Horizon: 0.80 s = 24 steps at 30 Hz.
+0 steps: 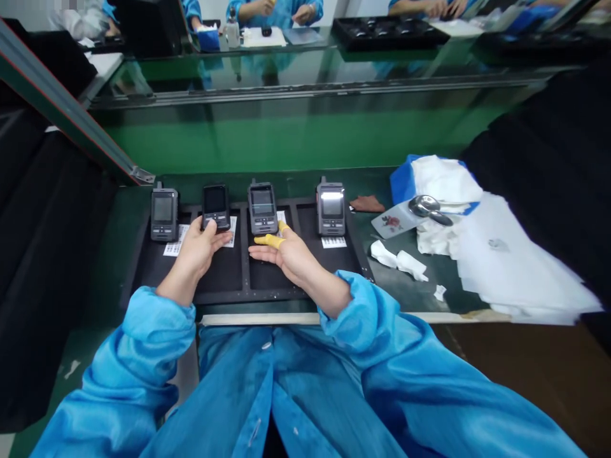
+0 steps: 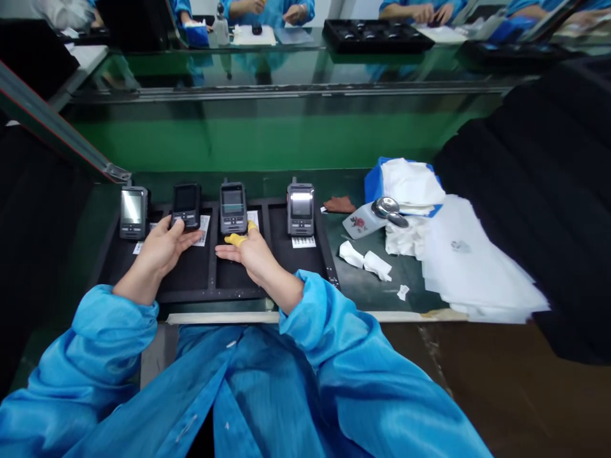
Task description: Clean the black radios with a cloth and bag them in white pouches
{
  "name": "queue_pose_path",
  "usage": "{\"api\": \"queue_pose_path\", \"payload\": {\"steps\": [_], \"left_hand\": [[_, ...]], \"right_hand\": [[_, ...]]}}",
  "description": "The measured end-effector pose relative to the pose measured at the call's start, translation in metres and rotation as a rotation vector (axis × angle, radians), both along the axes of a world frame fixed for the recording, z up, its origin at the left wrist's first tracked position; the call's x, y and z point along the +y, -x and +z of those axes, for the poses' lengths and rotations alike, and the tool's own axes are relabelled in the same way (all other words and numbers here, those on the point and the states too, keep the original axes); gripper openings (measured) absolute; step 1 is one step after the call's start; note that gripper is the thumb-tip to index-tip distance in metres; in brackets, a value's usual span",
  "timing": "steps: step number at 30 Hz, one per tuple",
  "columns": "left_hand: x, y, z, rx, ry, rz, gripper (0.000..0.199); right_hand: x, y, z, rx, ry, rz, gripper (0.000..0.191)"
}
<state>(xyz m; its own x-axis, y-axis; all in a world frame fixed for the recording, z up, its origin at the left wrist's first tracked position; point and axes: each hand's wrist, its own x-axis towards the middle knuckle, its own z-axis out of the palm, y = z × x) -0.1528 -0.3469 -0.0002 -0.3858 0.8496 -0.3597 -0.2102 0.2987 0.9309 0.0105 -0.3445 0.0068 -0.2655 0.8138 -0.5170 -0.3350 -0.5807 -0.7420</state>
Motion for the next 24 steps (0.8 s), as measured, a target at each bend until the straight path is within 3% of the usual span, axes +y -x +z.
{"api": "queue_pose_path", "payload": {"steps": [3,7,9,12,14,16,18,21,24], "left_hand": [[-0.001,0.001,0.002,0.129,0.069,-0.067,0.026],[-0.007,0.001,0.007,0.285,0.140,-0.126,0.052],[-0.016,-0.001,0.011,0.454,0.140,-0.173,0.063],[-0.035,-0.008,0.015,0.897,0.047,-0.254,0.067],[-0.047,-0.018,0.013,1.136,-0.101,-0.321,0.057],[-0.057,-0.032,0.005,1.258,-0.353,-0.504,0.042],[-0.063,-0.049,-0.005,1.309,-0.588,-0.719,0.035],[-0.066,-0.067,-0.019,1.400,-0.734,-0.931,0.036],[-0.066,-0.071,-0.025,1.467,-0.772,-1.018,0.035]], "right_hand": [[0.000,0.004,-0.002,-0.010,-0.038,0.037,0.056],[-0.005,-0.005,0.000,-0.067,-0.056,0.052,0.073],[-0.012,-0.024,0.003,-0.105,-0.106,0.086,0.076],[-0.024,-0.070,0.007,-0.239,-0.253,0.151,0.065],[-0.029,-0.111,0.009,-0.442,-0.382,0.098,0.047],[-0.034,-0.152,0.012,-0.786,-0.499,-0.043,0.036],[-0.037,-0.189,0.012,-1.239,-0.520,-0.129,0.033],[-0.041,-0.224,0.005,-1.727,-0.354,0.041,0.032],[-0.043,-0.235,-0.009,-1.811,-0.271,0.225,0.033]]}}
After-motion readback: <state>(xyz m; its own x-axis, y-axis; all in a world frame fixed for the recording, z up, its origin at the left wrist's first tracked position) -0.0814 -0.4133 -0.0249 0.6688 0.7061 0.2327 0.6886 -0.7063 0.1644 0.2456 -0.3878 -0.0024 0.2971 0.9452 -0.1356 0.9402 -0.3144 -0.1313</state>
